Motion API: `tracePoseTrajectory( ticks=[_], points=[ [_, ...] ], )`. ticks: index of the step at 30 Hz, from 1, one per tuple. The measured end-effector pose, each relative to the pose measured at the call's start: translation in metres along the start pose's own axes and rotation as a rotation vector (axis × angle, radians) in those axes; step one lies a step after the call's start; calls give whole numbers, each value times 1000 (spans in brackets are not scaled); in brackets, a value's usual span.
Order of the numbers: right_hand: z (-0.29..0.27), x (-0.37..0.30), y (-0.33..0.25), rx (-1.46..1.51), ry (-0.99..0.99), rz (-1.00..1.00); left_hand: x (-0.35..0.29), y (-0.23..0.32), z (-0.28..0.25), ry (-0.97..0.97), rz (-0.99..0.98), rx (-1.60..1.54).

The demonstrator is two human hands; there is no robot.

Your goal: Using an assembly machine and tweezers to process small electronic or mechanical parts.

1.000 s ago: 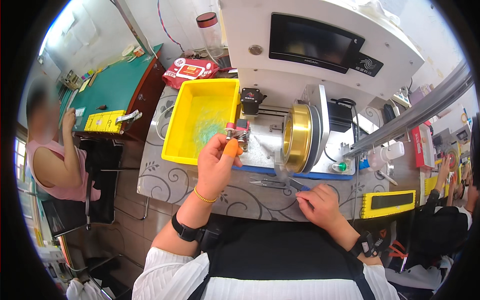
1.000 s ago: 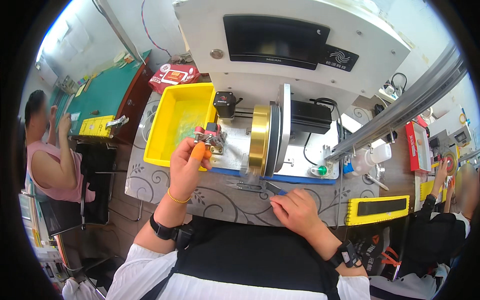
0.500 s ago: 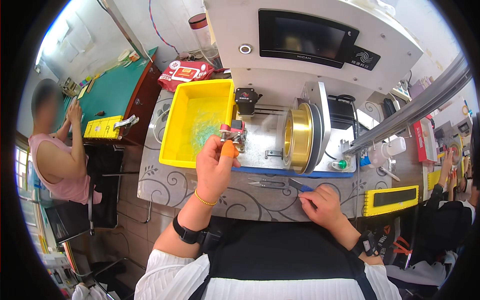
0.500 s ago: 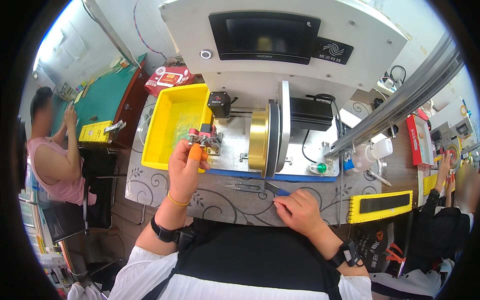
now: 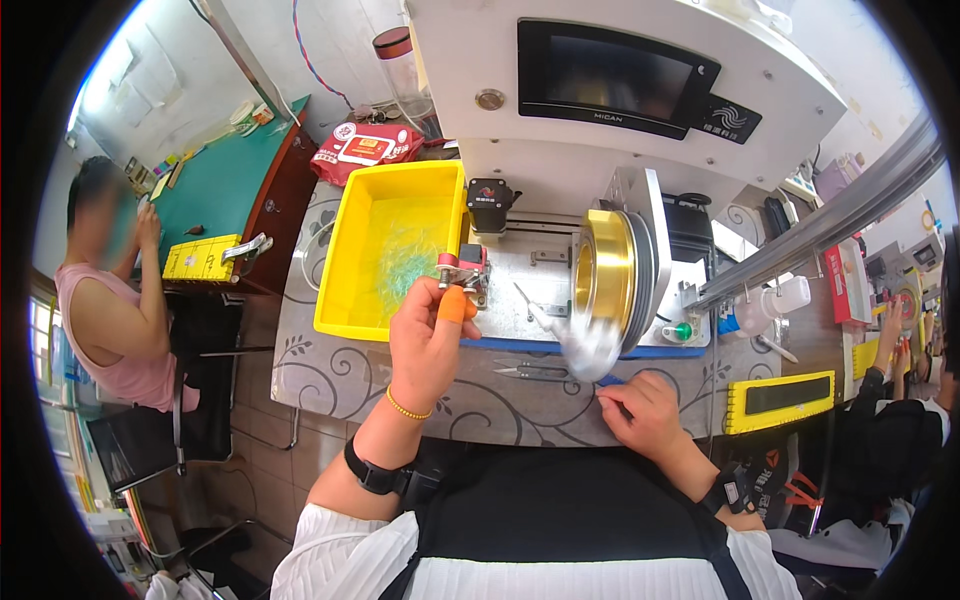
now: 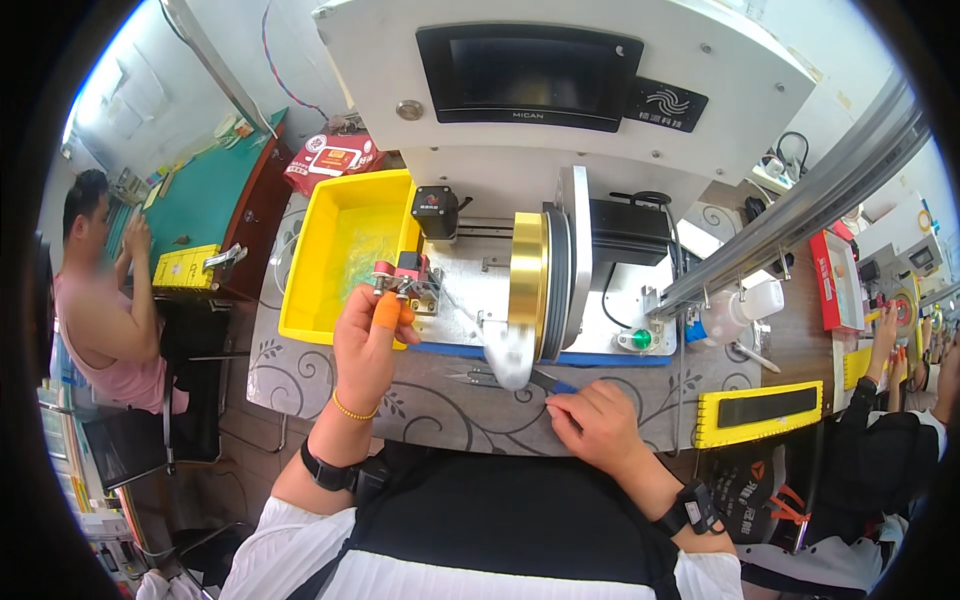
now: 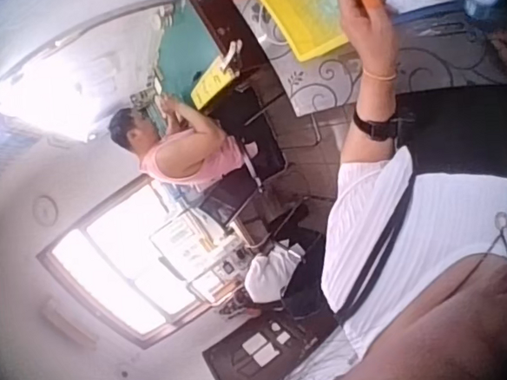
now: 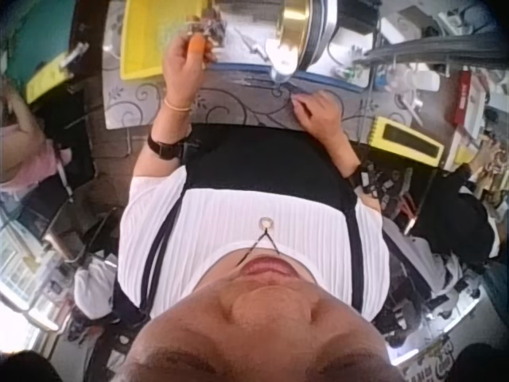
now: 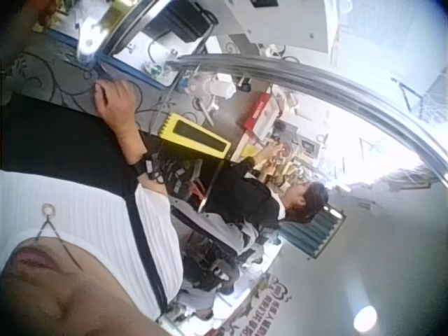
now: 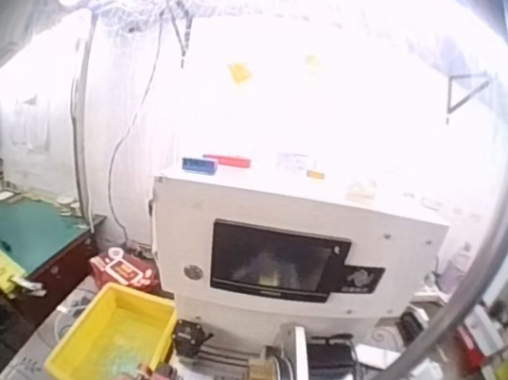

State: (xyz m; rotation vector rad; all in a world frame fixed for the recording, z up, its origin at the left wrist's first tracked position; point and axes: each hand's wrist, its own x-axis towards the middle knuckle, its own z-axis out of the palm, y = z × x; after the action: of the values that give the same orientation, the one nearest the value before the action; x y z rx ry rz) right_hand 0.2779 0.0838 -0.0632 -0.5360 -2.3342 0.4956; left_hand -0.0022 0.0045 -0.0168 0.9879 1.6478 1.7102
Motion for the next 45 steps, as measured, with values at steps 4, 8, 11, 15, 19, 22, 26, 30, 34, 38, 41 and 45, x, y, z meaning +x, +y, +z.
tracePoseTrajectory(
  ticks=[4, 8, 11, 15, 19, 22, 26, 30, 34, 38, 41, 45],
  points=[
    [1, 0, -1, -8, -13, 12, 1, 0, -2, -10, -2, 0],
    [1, 1, -2, -5, -11, 25, 3, 1, -5, -23, -27, -8],
    [1, -1, -1, 11, -13, 56, 5, 4, -6, -40, -51, -2],
    [-4, -5, 2, 97, -54, 145, 3, 11, -6, -70, -122, -37],
    [-7, -9, 4, 126, -72, 171, 3, 11, -14, -140, -175, -86],
    [-7, -11, 4, 150, -75, 191, 4, 14, -15, -178, -202, -120],
    [-7, -8, 6, 173, -73, 157, 6, 10, -13, -155, -195, -114],
    [-5, -5, 3, 172, -50, 111, 8, 4, -14, -109, -164, -98],
    [-3, -5, 1, 162, 2, 85, 9, 3, -10, -51, -102, -65],
    [-3, -5, 1, 145, 23, 63, 11, 3, -8, -25, -104, -94],
    [-2, -5, 2, 150, 37, 67, 11, 0, -8, -31, -107, -98],
    [-3, -6, 4, 123, 33, 74, 9, 4, -5, -29, -134, -101]
  ],
)
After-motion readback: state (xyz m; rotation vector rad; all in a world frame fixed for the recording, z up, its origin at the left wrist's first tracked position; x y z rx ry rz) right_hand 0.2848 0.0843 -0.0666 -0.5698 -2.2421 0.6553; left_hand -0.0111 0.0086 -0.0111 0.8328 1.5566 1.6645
